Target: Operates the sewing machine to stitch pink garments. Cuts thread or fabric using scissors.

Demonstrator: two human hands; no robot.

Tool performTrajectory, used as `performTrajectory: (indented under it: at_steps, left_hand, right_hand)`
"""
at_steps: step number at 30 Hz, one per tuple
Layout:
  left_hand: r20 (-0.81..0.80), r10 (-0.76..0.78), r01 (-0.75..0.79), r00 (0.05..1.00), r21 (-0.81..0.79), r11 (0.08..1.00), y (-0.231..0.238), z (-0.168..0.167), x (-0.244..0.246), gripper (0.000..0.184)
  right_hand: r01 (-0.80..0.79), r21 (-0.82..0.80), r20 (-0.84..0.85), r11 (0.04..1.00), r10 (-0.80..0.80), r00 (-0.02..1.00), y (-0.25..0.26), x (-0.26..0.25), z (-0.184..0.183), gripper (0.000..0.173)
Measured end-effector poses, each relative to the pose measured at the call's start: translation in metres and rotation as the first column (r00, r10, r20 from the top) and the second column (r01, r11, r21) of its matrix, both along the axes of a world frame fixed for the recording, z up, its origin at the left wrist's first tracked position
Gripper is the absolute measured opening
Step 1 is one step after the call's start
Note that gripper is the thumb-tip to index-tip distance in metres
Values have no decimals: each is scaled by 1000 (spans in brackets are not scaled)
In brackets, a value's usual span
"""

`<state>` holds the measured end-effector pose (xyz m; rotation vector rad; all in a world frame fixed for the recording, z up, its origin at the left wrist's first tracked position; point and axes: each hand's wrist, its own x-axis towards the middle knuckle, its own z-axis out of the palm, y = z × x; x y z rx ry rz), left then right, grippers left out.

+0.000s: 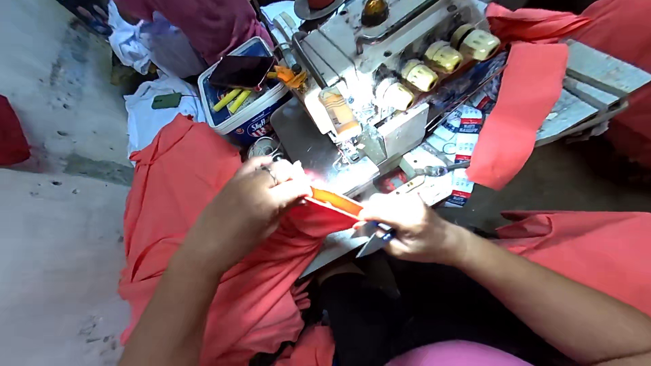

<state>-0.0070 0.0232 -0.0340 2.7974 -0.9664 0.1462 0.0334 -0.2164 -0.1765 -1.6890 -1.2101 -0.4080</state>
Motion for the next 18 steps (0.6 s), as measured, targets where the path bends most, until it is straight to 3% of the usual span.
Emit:
performTrajectory:
  at_steps: [2, 6, 10, 18]
  left_hand:
    - [-39, 87, -91, 995, -101, 991, -3, -2, -19, 15]
    - [212, 58, -30, 976, -134, 990, 30, -44, -36, 14]
    - [386, 92, -52, 918, -114, 992, 33, -61, -39, 4]
    - [430, 151, -101, 890, -139, 985, 32, -75, -35, 11]
  right_hand:
    - [-30, 19, -14, 999, 30, 999, -5, 7, -2, 20]
    - [-141, 116, -84, 983, 152, 985, -2, 9, -16, 16]
    - [-173, 177, -125, 969, 196, 973, 0, 5, -18, 14]
    - [-132, 207, -150, 969, 165, 975, 3, 1, -22, 13]
